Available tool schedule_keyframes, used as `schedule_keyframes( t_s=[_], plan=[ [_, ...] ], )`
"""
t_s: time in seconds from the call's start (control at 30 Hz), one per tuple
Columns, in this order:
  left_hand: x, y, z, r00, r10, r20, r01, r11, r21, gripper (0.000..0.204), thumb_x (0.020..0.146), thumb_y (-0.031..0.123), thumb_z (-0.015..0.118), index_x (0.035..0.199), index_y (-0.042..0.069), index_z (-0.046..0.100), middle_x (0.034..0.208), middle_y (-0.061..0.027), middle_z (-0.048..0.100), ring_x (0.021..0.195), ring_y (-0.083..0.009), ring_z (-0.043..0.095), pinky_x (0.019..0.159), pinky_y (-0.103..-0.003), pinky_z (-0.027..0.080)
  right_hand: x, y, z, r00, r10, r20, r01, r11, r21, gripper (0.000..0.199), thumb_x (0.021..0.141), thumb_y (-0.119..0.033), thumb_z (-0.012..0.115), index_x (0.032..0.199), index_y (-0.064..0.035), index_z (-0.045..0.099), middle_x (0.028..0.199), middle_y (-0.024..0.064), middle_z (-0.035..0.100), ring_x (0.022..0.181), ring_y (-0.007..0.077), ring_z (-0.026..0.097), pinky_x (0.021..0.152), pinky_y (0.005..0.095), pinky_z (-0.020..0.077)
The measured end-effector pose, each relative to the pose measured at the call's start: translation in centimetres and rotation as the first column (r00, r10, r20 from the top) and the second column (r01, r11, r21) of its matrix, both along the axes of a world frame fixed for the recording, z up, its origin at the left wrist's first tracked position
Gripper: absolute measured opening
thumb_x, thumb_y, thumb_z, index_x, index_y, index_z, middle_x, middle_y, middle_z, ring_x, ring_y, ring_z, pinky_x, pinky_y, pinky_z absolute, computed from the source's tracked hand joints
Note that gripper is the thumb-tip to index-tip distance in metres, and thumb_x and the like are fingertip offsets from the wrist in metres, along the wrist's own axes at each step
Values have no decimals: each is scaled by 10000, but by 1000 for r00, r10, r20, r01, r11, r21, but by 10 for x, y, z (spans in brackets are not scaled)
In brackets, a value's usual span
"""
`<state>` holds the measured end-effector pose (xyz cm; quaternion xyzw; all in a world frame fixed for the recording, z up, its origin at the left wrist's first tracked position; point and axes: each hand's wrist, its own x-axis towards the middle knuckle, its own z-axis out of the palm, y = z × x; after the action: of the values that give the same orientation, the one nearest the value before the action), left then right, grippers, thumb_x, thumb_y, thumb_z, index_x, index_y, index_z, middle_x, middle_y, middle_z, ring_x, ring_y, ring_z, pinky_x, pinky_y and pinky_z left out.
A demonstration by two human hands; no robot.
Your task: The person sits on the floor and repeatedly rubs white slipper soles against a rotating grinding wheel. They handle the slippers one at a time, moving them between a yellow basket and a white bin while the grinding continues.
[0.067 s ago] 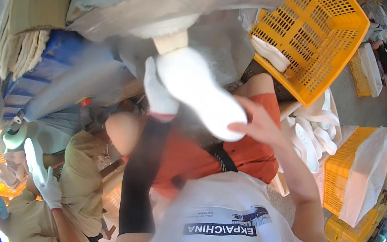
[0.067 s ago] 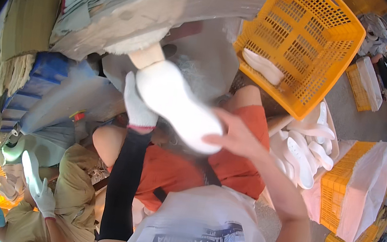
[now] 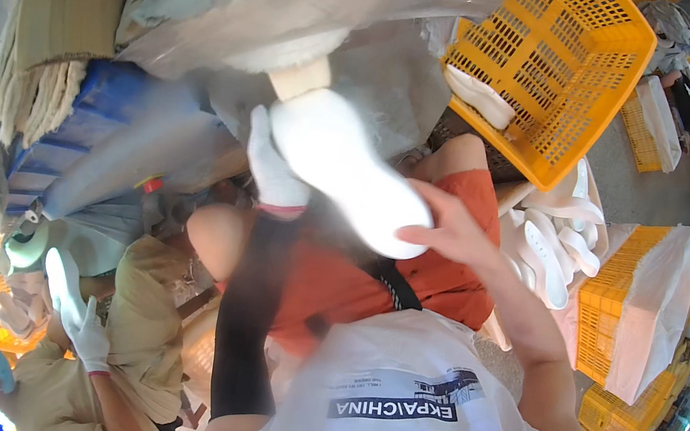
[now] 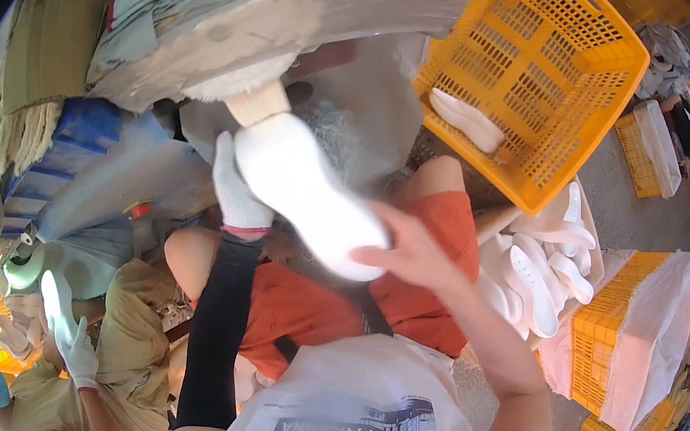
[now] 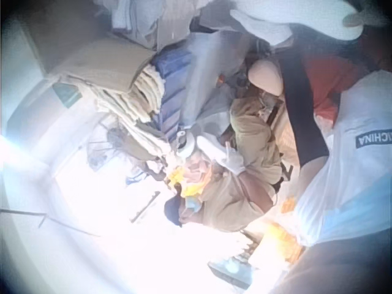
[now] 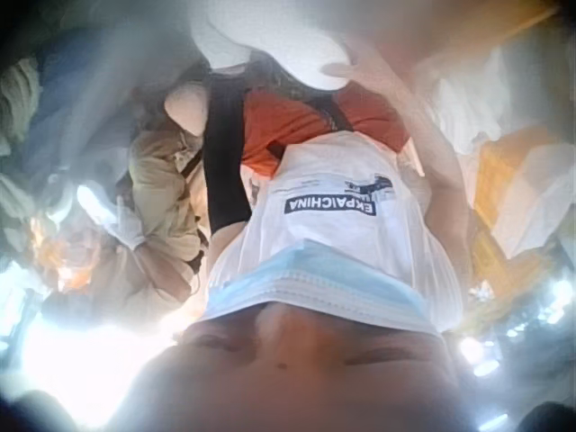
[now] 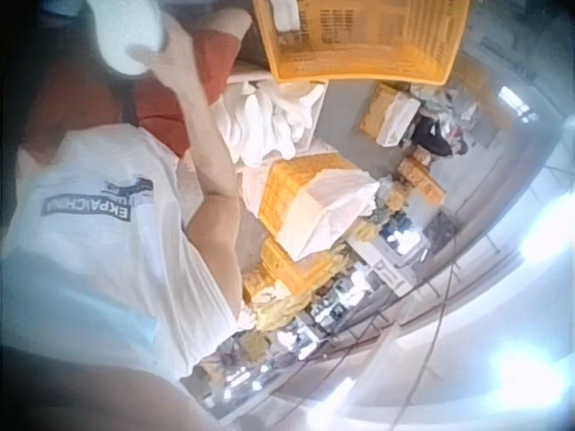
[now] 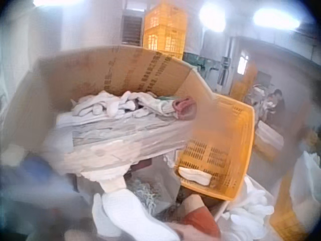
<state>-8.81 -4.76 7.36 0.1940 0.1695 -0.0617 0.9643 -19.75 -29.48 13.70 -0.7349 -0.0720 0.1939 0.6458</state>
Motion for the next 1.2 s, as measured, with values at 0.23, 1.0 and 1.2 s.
schedule_keyframes(
  t_s=[0.23,1.0,1.2],
  plan=[
    [8,33,-29,981,-165,104,175,979,-102,595,1099,468,420,1502,36,493,1495,-163,567,1361,-360,544,1185,-477,391,6,46,-49,987,-85,136,77,995,64,631,862,-313,803,1378,-1,615,1183,166,727,1090,231,694,982,378,528],
    [-78,-198,-12,698,-716,17,672,663,330,538,1098,283,510,1522,-36,419,1445,-238,520,1279,-351,568,1092,-485,489,-139,-382,-112,758,-364,542,629,187,-754,669,749,-36,750,1400,-39,591,1346,207,649,1330,374,573,1110,497,453],
    [-45,-152,-9,729,-660,-183,575,445,686,532,1101,378,504,1478,4,483,1366,-148,569,1203,-288,572,1071,-457,451,165,-377,-257,825,-263,501,562,477,-676,373,894,-225,691,1214,-35,718,1213,214,719,1121,369,697,960,484,550]
  ],
)
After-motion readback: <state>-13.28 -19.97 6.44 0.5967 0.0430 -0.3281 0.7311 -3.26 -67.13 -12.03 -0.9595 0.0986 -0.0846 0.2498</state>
